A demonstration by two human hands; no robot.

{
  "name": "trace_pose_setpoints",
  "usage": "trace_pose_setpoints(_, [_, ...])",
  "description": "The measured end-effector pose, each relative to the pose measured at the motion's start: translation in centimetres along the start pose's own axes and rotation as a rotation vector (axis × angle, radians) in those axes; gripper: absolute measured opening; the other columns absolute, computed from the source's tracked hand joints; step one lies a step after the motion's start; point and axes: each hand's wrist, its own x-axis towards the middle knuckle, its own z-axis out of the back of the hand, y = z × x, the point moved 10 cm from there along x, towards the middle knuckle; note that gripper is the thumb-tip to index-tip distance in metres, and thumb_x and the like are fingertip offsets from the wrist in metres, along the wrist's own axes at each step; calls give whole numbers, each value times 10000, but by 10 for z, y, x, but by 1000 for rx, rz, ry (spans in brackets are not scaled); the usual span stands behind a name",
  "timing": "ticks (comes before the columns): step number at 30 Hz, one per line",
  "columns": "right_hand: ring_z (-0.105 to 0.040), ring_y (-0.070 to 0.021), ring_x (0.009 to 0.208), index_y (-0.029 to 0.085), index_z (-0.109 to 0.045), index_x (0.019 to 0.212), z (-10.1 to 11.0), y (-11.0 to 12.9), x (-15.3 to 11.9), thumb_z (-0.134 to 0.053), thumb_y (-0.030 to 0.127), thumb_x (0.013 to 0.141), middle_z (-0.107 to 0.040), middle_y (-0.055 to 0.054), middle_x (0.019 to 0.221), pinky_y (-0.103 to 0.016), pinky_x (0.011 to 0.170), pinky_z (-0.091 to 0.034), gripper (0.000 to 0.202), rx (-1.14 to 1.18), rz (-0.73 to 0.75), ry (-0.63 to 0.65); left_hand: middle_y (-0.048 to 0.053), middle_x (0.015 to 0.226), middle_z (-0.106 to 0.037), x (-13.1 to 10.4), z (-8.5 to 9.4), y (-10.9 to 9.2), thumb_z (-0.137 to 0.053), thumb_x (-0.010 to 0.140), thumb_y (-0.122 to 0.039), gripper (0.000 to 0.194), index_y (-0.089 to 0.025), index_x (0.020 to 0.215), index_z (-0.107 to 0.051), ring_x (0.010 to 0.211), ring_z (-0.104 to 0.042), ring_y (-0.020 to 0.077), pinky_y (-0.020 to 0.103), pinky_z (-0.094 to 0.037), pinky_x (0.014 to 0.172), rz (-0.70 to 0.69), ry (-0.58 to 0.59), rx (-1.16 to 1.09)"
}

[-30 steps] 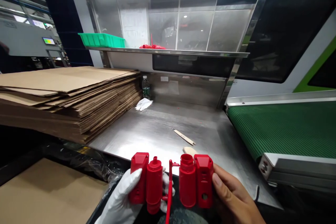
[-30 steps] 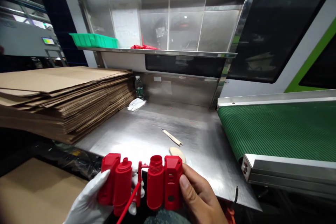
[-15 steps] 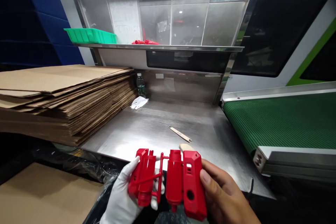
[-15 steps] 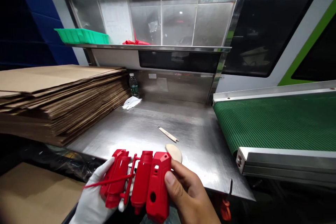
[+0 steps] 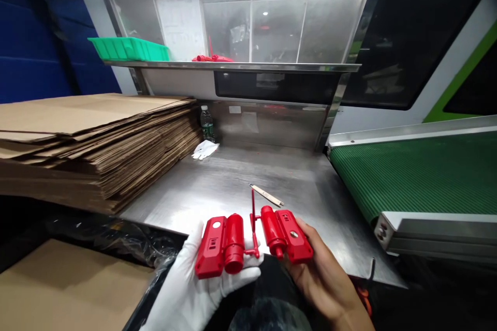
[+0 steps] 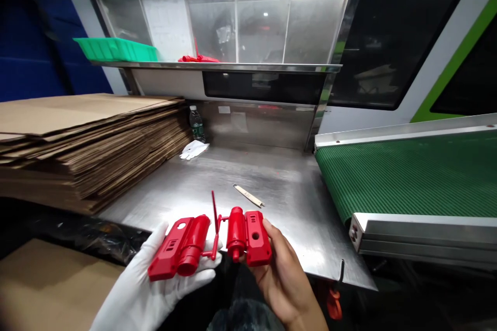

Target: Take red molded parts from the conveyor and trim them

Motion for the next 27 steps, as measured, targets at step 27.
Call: trace_pose_setpoints(27, [-691, -178, 1032, 399, -593, 1282, 26, -11, -7, -708, 442, 829, -671, -31, 1275, -342, 989, -533, 469, -201, 124, 39, 192, 1125, -729, -22, -4, 17, -630, 908, -444, 649, -209, 1487, -454, 1029, -706, 367, 529, -545, 916, -42, 327, 148])
